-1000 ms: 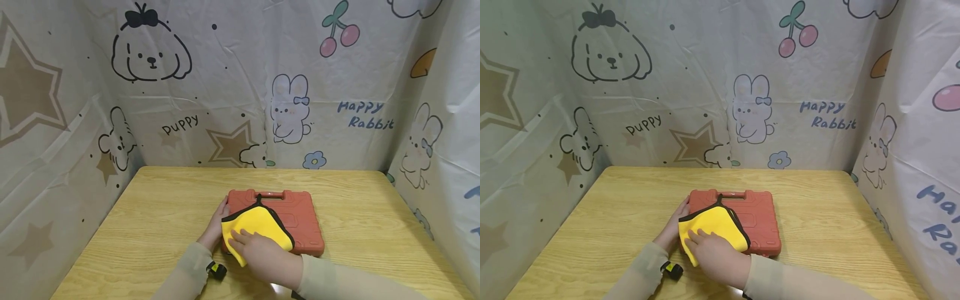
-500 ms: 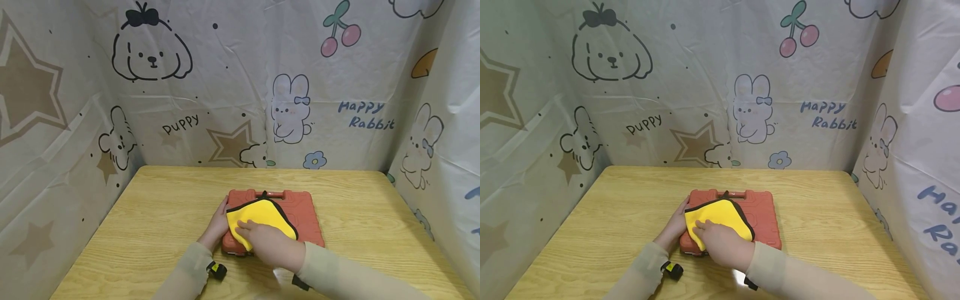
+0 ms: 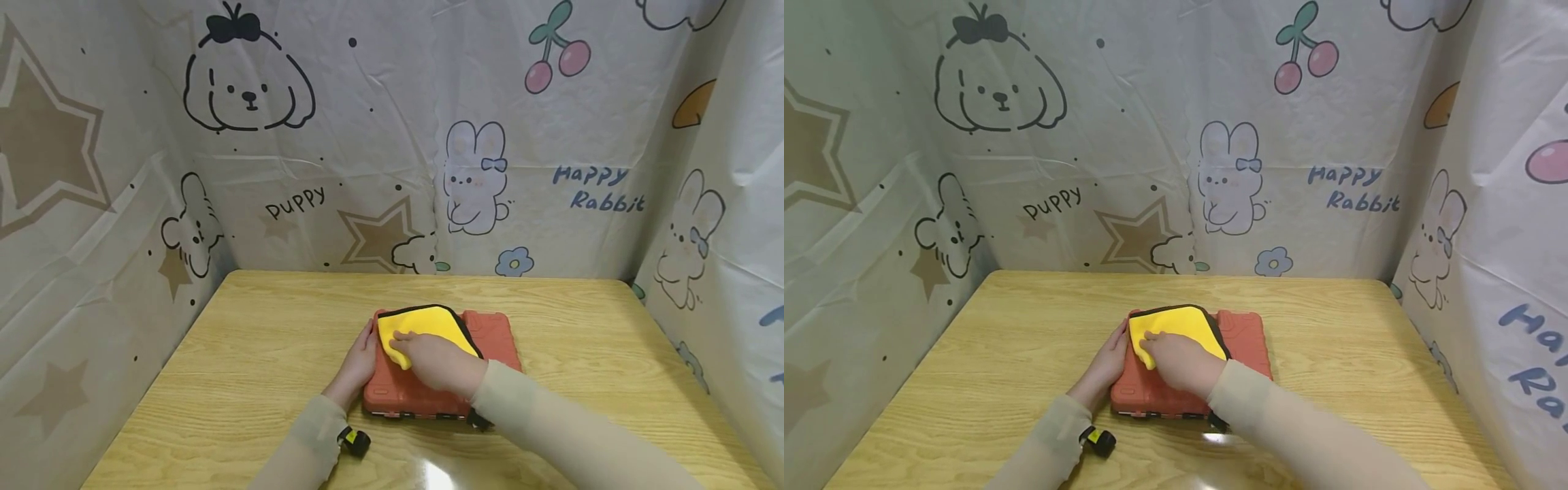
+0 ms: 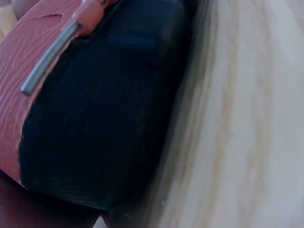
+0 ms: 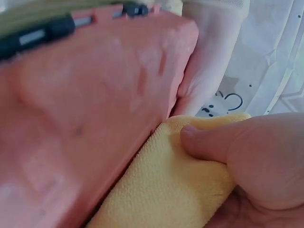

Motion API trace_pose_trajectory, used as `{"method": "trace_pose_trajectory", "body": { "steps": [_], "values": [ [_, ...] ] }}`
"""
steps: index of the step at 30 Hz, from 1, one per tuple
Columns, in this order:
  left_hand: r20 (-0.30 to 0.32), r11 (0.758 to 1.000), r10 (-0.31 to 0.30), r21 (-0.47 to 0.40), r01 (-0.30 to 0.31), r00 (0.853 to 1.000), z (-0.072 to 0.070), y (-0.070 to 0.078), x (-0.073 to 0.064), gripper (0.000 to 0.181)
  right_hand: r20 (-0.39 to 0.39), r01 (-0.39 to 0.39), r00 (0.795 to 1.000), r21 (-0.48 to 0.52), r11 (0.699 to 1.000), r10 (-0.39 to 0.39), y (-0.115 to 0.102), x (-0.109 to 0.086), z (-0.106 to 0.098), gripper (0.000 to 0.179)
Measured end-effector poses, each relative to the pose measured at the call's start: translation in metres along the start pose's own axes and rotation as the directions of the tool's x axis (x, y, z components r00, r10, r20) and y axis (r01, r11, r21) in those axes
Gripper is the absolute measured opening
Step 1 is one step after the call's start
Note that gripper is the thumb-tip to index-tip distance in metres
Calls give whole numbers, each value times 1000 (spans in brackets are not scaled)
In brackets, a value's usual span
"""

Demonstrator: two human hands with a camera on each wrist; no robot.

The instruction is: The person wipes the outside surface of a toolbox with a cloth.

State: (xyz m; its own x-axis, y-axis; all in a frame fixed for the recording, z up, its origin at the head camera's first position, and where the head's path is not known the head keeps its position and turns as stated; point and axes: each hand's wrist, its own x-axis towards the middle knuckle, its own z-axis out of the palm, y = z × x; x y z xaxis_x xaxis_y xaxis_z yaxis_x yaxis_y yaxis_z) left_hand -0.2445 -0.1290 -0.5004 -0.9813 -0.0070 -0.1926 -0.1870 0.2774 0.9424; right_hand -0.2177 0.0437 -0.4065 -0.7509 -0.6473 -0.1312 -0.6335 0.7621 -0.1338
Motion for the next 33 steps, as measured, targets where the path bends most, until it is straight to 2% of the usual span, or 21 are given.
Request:
{"method": "trace_pose_trajectory", "body": {
  "steps": [7, 16, 25, 33],
  "values": [
    [7, 999, 12, -31, -12, 1000, 0, 1, -2, 57, -6, -12, 1000, -1, 1000, 12, 5, 16, -7, 43],
    [6, 1000, 14, -15, -14, 1000, 0, 1, -2, 56, -15, -46, 999, 18, 999, 46, 16, 34, -10, 41],
    [7, 999, 40, 10, -40, 999, 0, 1, -3, 56, 30, -101, 995, 79, 992, 99, 29, 47, -16, 45],
    [13, 999, 28, 17, -29, 1000, -1, 1, -3, 56, 28, -83, 996, 55, 995, 82, 40, 65, -17, 42]
  ]
}}
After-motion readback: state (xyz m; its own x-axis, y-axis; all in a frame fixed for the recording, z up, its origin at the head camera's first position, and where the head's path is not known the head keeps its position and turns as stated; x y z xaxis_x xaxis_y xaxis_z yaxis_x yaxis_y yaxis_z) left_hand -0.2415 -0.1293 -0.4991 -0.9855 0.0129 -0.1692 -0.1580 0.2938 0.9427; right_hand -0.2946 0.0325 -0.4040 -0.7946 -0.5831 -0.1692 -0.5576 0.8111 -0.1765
